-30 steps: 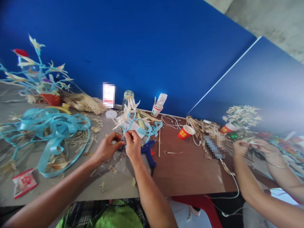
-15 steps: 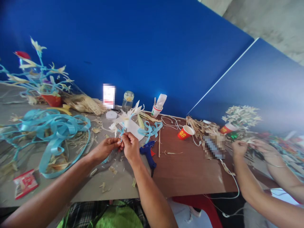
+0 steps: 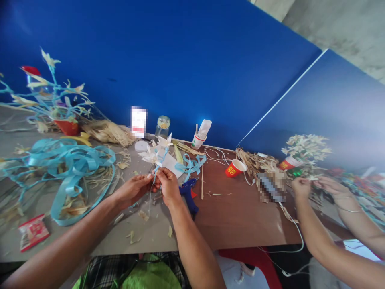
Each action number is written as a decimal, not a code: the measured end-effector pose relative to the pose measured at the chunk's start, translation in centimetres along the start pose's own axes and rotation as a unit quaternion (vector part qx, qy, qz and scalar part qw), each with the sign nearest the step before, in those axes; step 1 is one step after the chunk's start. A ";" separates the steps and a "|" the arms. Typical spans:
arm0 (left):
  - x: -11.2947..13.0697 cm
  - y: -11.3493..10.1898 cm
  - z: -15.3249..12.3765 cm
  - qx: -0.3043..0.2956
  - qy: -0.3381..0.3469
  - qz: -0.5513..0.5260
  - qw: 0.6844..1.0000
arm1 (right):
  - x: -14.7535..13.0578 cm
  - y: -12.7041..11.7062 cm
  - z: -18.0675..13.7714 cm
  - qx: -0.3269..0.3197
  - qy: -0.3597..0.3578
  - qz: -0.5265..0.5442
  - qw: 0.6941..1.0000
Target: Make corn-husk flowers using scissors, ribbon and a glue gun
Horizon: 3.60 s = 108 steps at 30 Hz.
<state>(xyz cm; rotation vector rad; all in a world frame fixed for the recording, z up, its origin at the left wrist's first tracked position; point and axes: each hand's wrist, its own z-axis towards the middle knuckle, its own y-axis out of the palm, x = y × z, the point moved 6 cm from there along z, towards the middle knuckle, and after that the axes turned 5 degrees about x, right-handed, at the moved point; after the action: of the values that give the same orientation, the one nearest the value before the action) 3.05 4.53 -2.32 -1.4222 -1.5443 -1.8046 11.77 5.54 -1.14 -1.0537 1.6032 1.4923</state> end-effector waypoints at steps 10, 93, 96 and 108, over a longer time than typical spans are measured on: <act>1.0 -1.2 0.0 0.092 0.112 0.190 0.971 | 0.8 -0.7 0.8 0.013 -0.015 0.030 0.999; 1.3 -1.6 -0.2 0.140 0.149 0.258 0.944 | -1.8 -0.5 -0.1 0.044 -0.126 -0.189 0.973; 1.4 -1.7 -0.2 0.145 0.167 0.259 0.940 | -1.8 -0.3 -0.2 0.020 -0.125 -0.289 0.949; 0.1 -0.3 -0.6 0.047 0.040 0.168 0.984 | -7.9 1.3 0.3 0.038 -0.237 -0.425 0.873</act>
<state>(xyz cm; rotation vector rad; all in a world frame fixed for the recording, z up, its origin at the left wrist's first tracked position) 2.45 4.10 -2.33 -1.4465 -1.2447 -1.5474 13.96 6.62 6.46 -1.0381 0.6788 0.9476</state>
